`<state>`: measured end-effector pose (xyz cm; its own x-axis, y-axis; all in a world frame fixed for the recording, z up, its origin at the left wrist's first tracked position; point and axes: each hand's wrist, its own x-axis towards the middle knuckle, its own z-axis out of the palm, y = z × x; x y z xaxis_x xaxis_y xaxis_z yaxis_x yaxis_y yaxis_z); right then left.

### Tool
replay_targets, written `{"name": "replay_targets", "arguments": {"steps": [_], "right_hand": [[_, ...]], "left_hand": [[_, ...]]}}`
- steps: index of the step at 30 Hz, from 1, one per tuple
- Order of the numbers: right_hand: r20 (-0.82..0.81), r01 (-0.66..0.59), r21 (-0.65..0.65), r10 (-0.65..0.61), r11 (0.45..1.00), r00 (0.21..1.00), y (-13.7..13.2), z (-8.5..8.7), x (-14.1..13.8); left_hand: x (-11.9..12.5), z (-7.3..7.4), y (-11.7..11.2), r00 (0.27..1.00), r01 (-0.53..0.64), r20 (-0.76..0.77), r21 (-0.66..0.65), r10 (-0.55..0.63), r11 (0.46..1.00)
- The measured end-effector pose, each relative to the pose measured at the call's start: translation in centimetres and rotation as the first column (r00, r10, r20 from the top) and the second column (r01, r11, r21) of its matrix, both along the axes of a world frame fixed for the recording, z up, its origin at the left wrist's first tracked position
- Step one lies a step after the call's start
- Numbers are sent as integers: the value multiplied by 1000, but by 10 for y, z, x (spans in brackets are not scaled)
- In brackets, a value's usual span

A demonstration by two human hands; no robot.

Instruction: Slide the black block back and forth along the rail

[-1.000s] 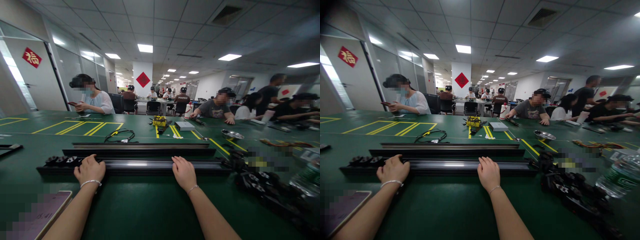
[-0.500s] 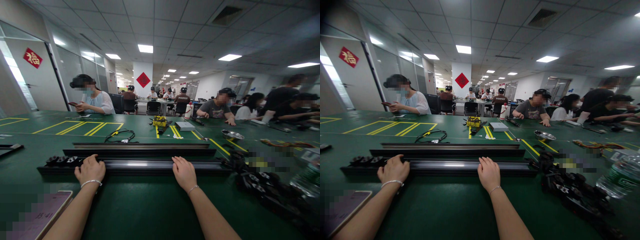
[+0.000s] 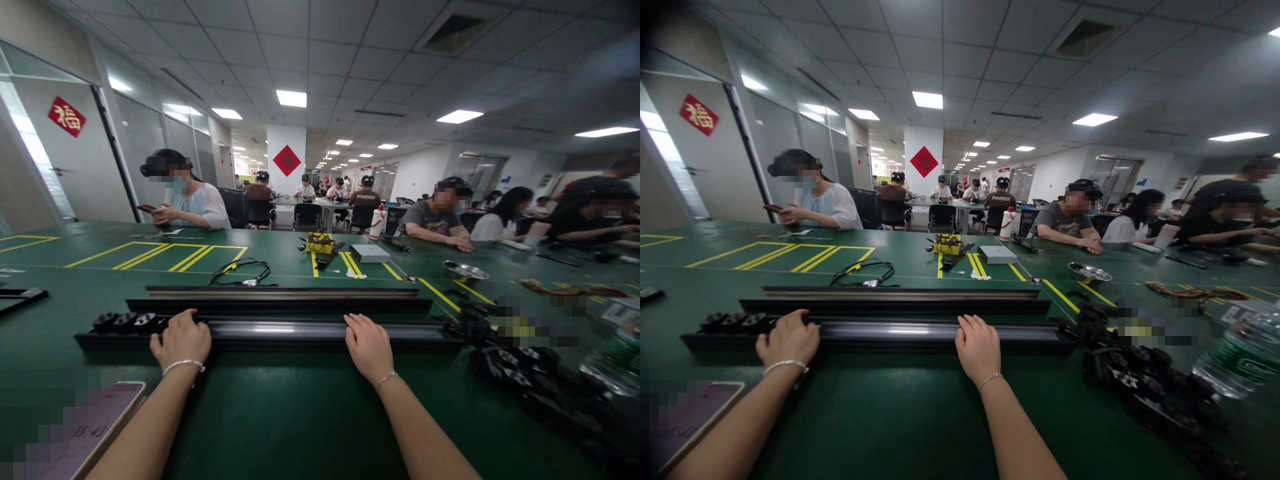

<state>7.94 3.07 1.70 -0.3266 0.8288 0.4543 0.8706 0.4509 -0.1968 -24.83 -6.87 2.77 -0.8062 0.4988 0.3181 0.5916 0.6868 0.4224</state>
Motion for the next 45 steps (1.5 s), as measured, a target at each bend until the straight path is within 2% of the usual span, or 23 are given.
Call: {"name": "replay_targets", "arguments": {"steps": [45], "right_hand": [[-4, -8, 9, 9, 1000, 1000, 0, 0, 0]], "left_hand": [[-3, 2, 0, 1000, 27, 15, 4, -27, 1000]]}}
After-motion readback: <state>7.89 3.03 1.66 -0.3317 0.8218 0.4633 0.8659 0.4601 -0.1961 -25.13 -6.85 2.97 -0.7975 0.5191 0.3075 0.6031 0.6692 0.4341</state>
